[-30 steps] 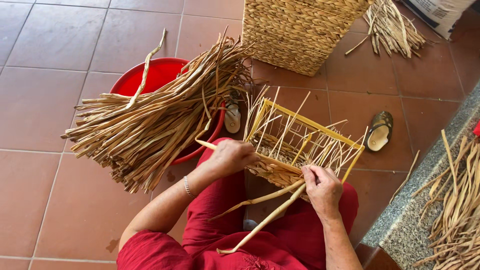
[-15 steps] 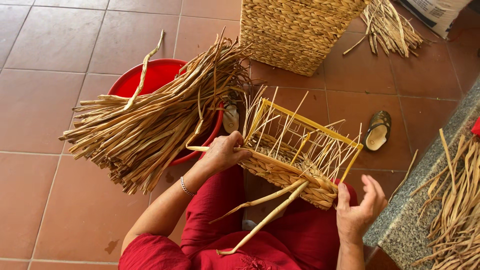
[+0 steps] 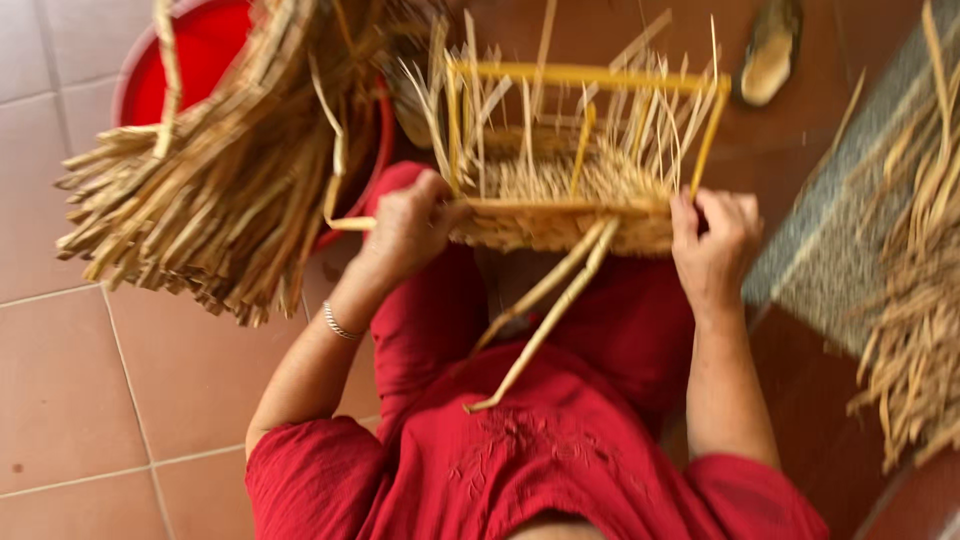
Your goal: The person sits on the floor weaving a basket from dried plant fiber strips around a bamboo frame, tucking and tightening strips along the woven base. They use scissors to trim a strip, then pick new strips from a red basin and continue weaving the sides.
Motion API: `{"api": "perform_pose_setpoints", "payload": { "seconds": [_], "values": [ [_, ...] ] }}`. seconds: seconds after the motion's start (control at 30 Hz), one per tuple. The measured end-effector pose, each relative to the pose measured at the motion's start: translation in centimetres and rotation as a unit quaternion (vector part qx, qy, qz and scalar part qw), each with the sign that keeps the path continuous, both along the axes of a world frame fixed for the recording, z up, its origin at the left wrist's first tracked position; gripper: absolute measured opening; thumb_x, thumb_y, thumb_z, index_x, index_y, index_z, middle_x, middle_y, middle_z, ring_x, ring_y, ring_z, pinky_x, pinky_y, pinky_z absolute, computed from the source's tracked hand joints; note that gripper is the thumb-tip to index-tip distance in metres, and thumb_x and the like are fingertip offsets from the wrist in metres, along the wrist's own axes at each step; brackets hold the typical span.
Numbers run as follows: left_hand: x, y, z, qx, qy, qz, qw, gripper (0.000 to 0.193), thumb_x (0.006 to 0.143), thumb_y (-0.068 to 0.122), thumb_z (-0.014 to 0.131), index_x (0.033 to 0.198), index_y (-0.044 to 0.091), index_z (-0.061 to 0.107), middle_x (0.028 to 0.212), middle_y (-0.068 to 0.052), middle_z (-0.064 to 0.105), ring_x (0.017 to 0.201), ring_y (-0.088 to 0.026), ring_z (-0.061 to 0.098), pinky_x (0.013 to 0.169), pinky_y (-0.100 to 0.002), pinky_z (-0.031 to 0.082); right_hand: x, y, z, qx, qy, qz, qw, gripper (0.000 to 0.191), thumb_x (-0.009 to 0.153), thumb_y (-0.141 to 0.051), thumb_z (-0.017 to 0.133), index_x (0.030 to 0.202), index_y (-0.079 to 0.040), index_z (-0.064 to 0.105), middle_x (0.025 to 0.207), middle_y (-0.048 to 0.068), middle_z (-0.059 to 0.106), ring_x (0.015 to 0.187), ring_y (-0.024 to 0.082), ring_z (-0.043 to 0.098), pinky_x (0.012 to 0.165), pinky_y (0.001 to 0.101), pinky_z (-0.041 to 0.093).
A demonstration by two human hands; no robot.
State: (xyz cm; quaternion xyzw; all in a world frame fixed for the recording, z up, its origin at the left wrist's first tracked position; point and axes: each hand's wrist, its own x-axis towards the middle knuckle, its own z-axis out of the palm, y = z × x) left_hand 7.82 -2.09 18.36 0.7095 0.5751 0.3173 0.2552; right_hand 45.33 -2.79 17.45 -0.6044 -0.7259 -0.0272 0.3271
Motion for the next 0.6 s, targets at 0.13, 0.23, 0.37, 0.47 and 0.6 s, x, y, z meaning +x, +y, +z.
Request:
{"api": "perform_pose_setpoints", "payload": {
  "seconds": [0.13,0.23,0.37,0.47,0.6],
  "values": [
    [1.9,-2.7,4.1,0.298,0.217,0.034,0.929,0.049,0.076,0.023,0.081,0.114,0.001,0.060,0.103,-0.018,0.067,0.088,-0.037,0.067,0.071,-0.048,0.054,0.3,-2.1,1.8,0.062,-0.025,0.008,0.998,0.032,0.093,-0.007,0.085,0.119,0.001,0.069,0.113,0.012,0.072,0.103,0.034,0.064,0.092,0.0443,0.053],
    [5.6,-4.1,5.0,0.194,0.100,-0.039,0.975,0.039,0.098,0.030,0.081,0.121,0.010,0.058,0.106,-0.011,0.066,0.089,-0.031,0.067,0.072,-0.043,0.056,-1.1,-2.1,2.6,-0.012,0.145,0.115,0.983,0.022,0.102,0.002,0.078,0.122,-0.002,0.070,0.125,0.017,0.070,0.098,0.025,0.072,0.083,0.0279,0.066],
    [10.7,-6.2,2.6,0.024,0.063,-0.170,0.983,0.085,0.080,0.043,0.085,0.139,-0.003,0.046,0.090,-0.018,0.066,0.077,-0.034,0.068,0.063,-0.046,0.057,-3.1,-1.3,3.0,-0.005,0.082,0.250,0.965,0.026,0.100,0.003,0.074,0.125,-0.002,0.067,0.124,0.017,0.072,0.111,0.028,0.074,0.094,0.0313,0.060],
    [11.2,-6.7,0.4,-0.081,0.077,-0.188,0.976,0.077,0.086,0.028,0.077,0.146,-0.005,0.041,0.088,-0.019,0.067,0.073,-0.035,0.069,0.061,-0.047,0.056,-4.1,-0.3,3.1,-0.051,0.054,0.295,0.953,0.032,0.099,0.003,0.071,0.130,0.003,0.066,0.126,0.019,0.071,0.115,0.031,0.073,0.099,0.0364,0.059],
    [8.1,-6.8,0.4,-0.083,0.154,-0.210,0.962,0.039,0.097,0.009,0.062,0.136,0.006,0.054,0.096,-0.012,0.068,0.086,-0.031,0.069,0.070,-0.047,0.056,-4.8,1.0,3.6,-0.113,0.021,0.287,0.951,0.032,0.096,0.003,0.073,0.129,0.004,0.068,0.116,0.019,0.073,0.106,0.034,0.072,0.094,0.0404,0.059]
  ]
}}
